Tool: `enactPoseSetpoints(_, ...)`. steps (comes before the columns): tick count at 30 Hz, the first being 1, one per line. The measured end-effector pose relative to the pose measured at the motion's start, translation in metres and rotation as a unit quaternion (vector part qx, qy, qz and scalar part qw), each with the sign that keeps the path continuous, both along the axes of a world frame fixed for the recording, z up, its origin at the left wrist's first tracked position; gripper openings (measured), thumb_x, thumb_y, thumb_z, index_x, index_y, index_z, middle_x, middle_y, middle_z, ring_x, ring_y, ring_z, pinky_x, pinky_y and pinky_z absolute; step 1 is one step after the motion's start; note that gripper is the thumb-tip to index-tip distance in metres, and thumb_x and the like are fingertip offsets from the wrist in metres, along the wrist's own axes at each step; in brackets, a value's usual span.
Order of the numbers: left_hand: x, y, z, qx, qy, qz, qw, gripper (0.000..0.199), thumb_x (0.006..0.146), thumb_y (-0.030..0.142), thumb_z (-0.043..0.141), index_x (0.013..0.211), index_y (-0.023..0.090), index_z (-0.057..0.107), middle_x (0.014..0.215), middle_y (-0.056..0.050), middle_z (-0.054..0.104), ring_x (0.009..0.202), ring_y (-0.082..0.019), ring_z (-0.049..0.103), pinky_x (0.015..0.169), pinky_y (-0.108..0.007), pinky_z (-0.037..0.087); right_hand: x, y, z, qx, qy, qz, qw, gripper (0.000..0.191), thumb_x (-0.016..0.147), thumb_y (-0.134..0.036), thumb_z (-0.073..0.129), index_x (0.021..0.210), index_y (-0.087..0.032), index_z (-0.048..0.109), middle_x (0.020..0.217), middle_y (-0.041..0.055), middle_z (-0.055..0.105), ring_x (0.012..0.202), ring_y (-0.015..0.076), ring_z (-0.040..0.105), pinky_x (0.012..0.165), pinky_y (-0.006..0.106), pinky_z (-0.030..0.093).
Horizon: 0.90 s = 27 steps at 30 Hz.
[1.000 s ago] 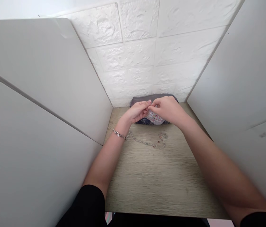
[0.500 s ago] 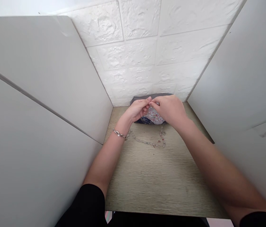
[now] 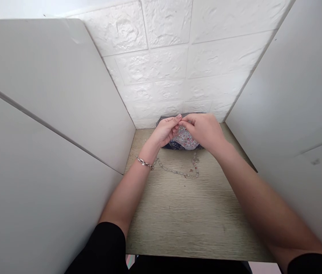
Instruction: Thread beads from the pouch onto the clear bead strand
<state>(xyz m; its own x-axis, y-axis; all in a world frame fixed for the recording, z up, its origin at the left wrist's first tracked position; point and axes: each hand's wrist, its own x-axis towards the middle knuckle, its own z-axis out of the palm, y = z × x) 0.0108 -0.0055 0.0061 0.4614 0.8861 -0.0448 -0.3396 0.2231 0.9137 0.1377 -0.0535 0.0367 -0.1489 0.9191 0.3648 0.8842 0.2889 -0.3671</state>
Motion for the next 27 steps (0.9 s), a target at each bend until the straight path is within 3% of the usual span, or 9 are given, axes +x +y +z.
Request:
enactPoseSetpoints(5,0.0045,-0.0025,0.0003,-0.027,-0.014,0.023,0.999,0.026,0.071,0.032,0.057,0.057,0.012,0.049,0.046,0.005,0.041,0.039,0.0,0.036,0.038,-0.013,0.026,-0.0015,-0.0001,-0.0007,0.012,0.004,-0.021,1.0,0.032,0.083,-0.037,0.037,0.085,-0.018,0.062,0.08,0.0061,0.061,0.073,0.0156,0.051,0.061,0.025,0.031)
enactPoseSetpoints(13,0.0058,-0.0035,-0.0007,-0.025,-0.051,-0.001,0.998,0.022,0.073,0.031,0.056,0.064,0.012,0.05,0.05,0.005,0.041,0.04,0.001,0.035,0.039,-0.012,0.028,-0.0024,-0.0006,-0.0018,0.027,0.047,-0.048,0.997,0.033,0.084,-0.039,0.034,0.093,-0.02,0.059,0.082,0.0056,0.06,0.076,0.0155,0.052,0.063,0.024,0.031)
enactPoseSetpoints(22,0.0061,-0.0034,0.0004,-0.047,-0.062,-0.003,0.997,0.025,0.074,0.031,0.054,0.059,0.012,0.048,0.047,0.005,0.039,0.039,0.001,0.035,0.038,-0.012,0.028,-0.0039,0.0005,-0.0038,0.016,0.052,-0.019,0.998,0.032,0.084,-0.037,0.036,0.092,-0.021,0.062,0.083,0.005,0.061,0.077,0.0157,0.052,0.063,0.024,0.032)
enactPoseSetpoints(27,0.0058,-0.0008,-0.0041,-0.012,-0.035,0.023,0.999,0.026,0.071,0.034,0.057,0.061,0.011,0.05,0.047,0.006,0.042,0.037,0.002,0.035,0.037,-0.011,0.026,-0.0018,0.0038,-0.0048,0.006,0.064,0.014,0.998,0.026,0.08,-0.034,0.04,0.087,-0.022,0.063,0.081,0.0035,0.061,0.075,0.0146,0.052,0.065,0.024,0.033)
